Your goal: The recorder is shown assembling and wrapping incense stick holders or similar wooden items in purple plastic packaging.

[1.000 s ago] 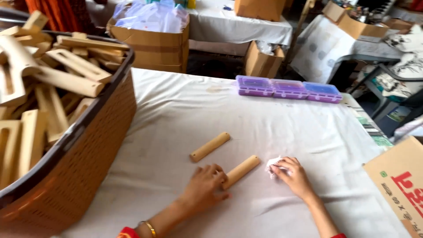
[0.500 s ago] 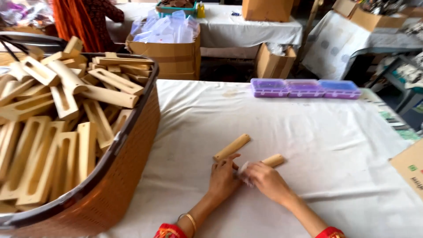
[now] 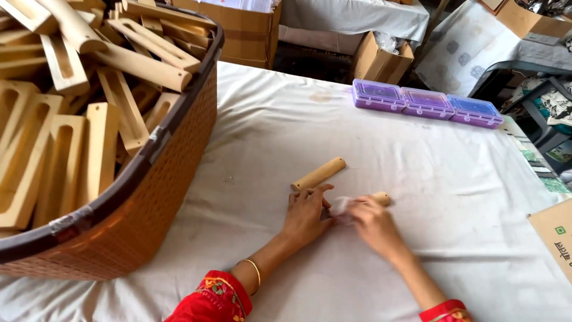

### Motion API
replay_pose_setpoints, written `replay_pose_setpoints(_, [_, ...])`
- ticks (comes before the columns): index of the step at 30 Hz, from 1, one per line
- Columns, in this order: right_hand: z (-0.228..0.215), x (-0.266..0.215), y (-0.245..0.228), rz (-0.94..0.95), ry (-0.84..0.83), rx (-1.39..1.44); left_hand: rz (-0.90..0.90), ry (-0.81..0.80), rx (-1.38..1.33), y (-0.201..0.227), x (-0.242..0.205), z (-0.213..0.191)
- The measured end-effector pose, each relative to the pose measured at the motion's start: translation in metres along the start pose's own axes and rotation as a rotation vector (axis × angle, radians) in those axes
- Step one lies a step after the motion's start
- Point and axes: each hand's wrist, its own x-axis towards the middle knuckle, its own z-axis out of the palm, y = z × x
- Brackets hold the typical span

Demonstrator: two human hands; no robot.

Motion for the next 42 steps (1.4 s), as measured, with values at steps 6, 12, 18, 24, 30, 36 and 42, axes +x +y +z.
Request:
replay_pose_setpoints(6, [-0.013, -0.004, 0.023, -0.022, -0.018, -0.002, -0.010, -0.030, 0.006, 0.010, -0.001, -0.011])
replay_pose_setpoints(12, [-0.028, -0.006, 0.034, 0.207, 0.021, 0.044, 0.002, -0.034, -0.007, 0.009, -0.001, -0.011])
replay_pose_setpoints(18, [-0.022, 0.012, -0.026, -0.075, -0.003, 0.163, 0.027, -0.023, 0.060, 0.007, -0.002, -0.009])
replay_pose_setpoints(24, [-0.030, -0.013, 0.048, 0.304, 0.073, -0.004, 0.027, -0.046, 0.050, 0.012, -0.003, -0.012])
replay_pose_setpoints(30, [-0.004, 0.011, -0.036, 0.020, 0.079, 0.114, 0.066, 0.015, 0.077, 0.001, -0.003, 0.000])
replay_pose_setpoints(36, [-0.037, 0.004, 0.014, 0.238, 0.033, 0.191, 0.069, 0.035, 0.058, 0.003, -0.005, -0.002])
replay_pose_setpoints(42, [-0.028, -0.004, 0.012, 0.145, 0.087, -0.090, 0.050, -0.024, 0.022, 0.006, -0.003, -0.007])
